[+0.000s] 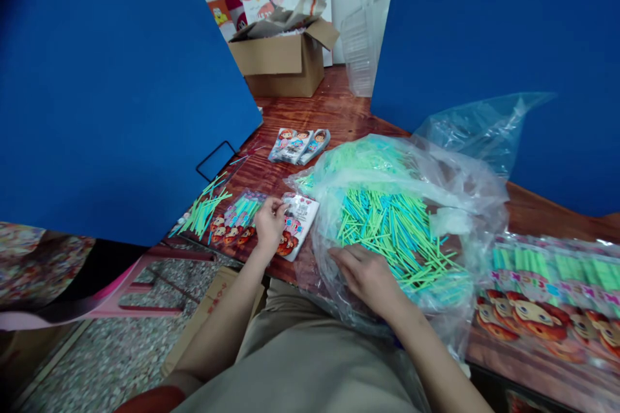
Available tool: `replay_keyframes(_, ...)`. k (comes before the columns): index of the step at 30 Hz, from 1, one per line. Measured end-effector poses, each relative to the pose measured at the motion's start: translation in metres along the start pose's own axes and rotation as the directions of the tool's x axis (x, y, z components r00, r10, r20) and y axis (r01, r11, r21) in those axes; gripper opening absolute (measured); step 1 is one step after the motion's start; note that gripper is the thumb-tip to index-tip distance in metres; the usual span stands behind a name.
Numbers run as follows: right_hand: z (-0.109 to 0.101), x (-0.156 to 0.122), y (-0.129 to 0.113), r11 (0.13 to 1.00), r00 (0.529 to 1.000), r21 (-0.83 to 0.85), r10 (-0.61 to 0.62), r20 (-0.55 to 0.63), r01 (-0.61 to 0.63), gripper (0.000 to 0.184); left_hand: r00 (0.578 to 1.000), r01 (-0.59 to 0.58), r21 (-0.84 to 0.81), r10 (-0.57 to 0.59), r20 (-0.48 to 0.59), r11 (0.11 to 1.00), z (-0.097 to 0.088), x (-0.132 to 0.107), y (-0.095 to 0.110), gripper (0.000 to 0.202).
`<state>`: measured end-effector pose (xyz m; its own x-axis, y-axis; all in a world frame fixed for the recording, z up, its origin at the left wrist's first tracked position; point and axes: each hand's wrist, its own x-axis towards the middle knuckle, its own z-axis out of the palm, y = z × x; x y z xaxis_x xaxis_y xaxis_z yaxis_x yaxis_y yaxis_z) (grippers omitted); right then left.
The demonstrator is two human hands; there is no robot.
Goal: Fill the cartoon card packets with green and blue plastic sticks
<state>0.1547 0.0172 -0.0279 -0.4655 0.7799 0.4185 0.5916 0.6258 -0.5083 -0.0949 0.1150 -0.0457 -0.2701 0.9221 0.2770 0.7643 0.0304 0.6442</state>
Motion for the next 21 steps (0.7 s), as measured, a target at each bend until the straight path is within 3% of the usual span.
replay_keyframes(4,-0.001,0.004,-0.001,0.996,0.991,0.066,0.061,-0.117,-0.054,0.02,0.982,-0.169,-0.07,0.163,-0.093,0.983,-0.023,-0.013,0.022,0.015)
replay_keyframes(6,-0.004,0.011,-0.007,0.984,0.969,0.138,0.139,-0.202,-0.112,0.018,0.978,-0.196,-0.139,0.183,-0.1,0.971,-0.032,-0.022,0.037,0.016)
replay_keyframes(9,-0.012,0.025,-0.017,0.904,0.896,0.339,0.356,-0.265,-0.259,0.035,0.981,-0.147,-0.327,0.18,0.075,0.934,-0.041,-0.039,0.063,0.013)
replay_keyframes(10,-0.015,0.03,-0.02,0.866,0.882,0.413,0.403,-0.245,-0.281,0.041,0.963,-0.111,-0.387,0.196,0.187,0.916,-0.042,-0.046,0.072,0.012)
replay_keyframes(12,-0.021,0.036,-0.024,0.825,0.873,0.488,0.433,-0.223,-0.285,0.034,0.911,-0.05,-0.463,0.231,0.341,0.885,-0.042,-0.058,0.087,0.013)
replay_keyframes(15,-0.029,0.037,-0.024,0.836,0.887,0.483,0.405,-0.222,-0.261,0.019,0.887,-0.017,-0.503,0.245,0.392,0.864,-0.04,-0.068,0.101,0.014)
replay_keyframes(21,-0.044,0.024,-0.015,0.884,0.898,0.402,0.358,-0.257,-0.238,0.019,0.873,0.003,-0.503,0.243,0.422,0.864,-0.033,-0.072,0.11,0.015)
